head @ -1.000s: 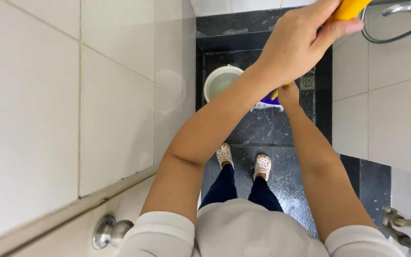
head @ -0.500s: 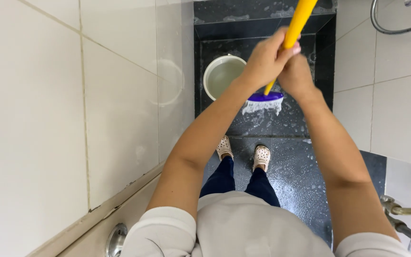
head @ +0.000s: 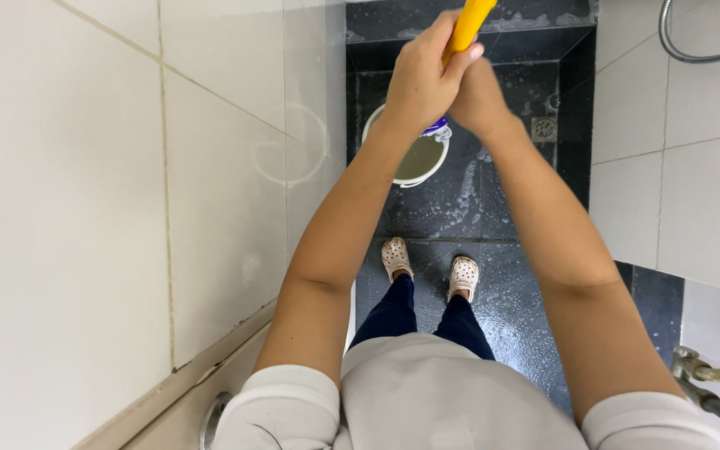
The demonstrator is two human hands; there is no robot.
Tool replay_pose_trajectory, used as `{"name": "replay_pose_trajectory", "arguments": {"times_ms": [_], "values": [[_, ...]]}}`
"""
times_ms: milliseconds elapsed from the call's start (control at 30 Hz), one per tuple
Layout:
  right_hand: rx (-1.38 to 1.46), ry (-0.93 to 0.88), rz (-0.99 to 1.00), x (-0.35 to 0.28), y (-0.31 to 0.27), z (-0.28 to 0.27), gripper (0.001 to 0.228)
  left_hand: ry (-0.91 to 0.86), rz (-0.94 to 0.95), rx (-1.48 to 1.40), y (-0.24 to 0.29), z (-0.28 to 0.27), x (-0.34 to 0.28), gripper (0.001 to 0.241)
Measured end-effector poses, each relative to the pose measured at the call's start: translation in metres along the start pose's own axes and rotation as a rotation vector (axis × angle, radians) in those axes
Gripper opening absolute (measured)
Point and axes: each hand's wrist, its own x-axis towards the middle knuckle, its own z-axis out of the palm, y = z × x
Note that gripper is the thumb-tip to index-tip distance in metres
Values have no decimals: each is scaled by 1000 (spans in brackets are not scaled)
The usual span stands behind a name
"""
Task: The person mops a tiled bathroom floor using a yellow-handled mop and a white bucket of water. They repeatedly dip the mop into the bucket, wring it out, and scrub the dark floor tiles, moving around the room to clean different areas.
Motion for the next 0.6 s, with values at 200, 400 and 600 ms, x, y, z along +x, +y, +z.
{"name": "replay_pose_trajectory", "arguments": {"times_ms": [200, 400, 600], "values": [[-34, -89, 177, -11, 74, 72, 24, -56, -132, -90, -57, 15, -35, 25], [-73, -94, 267, -29, 101, 96, 29, -85, -219, -48, -74, 25, -48, 21], [-111, -56, 302, -36, 91, 84, 24, -101, -358, 25, -78, 28, -48, 20]]}}
